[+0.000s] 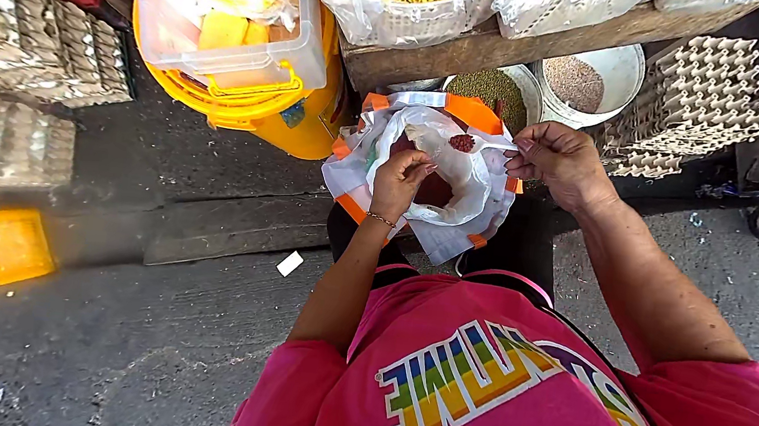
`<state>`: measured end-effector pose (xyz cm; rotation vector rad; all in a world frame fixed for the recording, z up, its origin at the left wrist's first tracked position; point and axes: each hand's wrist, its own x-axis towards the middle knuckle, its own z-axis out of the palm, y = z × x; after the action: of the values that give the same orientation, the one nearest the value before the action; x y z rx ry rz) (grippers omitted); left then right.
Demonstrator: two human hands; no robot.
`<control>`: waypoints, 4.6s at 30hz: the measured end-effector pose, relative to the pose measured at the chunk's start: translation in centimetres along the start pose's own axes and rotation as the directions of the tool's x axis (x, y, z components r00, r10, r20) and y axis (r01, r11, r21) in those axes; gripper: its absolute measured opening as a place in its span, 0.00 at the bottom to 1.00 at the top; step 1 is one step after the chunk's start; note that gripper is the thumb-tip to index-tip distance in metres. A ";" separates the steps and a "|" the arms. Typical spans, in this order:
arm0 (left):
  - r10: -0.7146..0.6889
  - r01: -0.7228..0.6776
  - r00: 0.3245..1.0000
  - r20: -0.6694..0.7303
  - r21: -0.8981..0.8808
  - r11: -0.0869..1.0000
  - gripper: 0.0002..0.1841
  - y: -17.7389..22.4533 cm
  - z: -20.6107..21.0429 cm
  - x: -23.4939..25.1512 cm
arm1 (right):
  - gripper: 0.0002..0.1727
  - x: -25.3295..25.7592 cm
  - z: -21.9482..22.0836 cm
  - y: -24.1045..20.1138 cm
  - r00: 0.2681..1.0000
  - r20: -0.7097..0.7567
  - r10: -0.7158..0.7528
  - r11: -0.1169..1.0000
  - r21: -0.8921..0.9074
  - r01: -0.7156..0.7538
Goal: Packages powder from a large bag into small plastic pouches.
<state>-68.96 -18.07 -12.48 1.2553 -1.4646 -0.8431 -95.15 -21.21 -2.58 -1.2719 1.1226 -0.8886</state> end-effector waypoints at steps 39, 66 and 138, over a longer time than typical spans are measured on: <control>-0.096 0.096 0.995 0.016 -0.036 0.995 0.10 -3.7 0.9 -1.3 | 0.03 0.1 1.0 1.5 0.992 0.080 0.098 0.995 -0.037 -0.095; 0.018 -0.047 0.993 0.118 0.249 0.967 0.09 -5.7 1.3 -0.9 | 0.08 3.7 2.9 0.4 0.959 0.159 0.234 0.794 -0.600 -0.095; -0.191 0.214 0.974 0.125 -0.208 0.955 0.13 -4.8 1.2 -1.1 | 0.09 2.8 11.9 8.4 0.904 0.149 -0.400 0.514 -0.780 0.356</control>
<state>-68.77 -18.22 -17.55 1.2215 -1.2955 -1.1906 -83.73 -19.72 -11.81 -2.3399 1.3694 -0.7311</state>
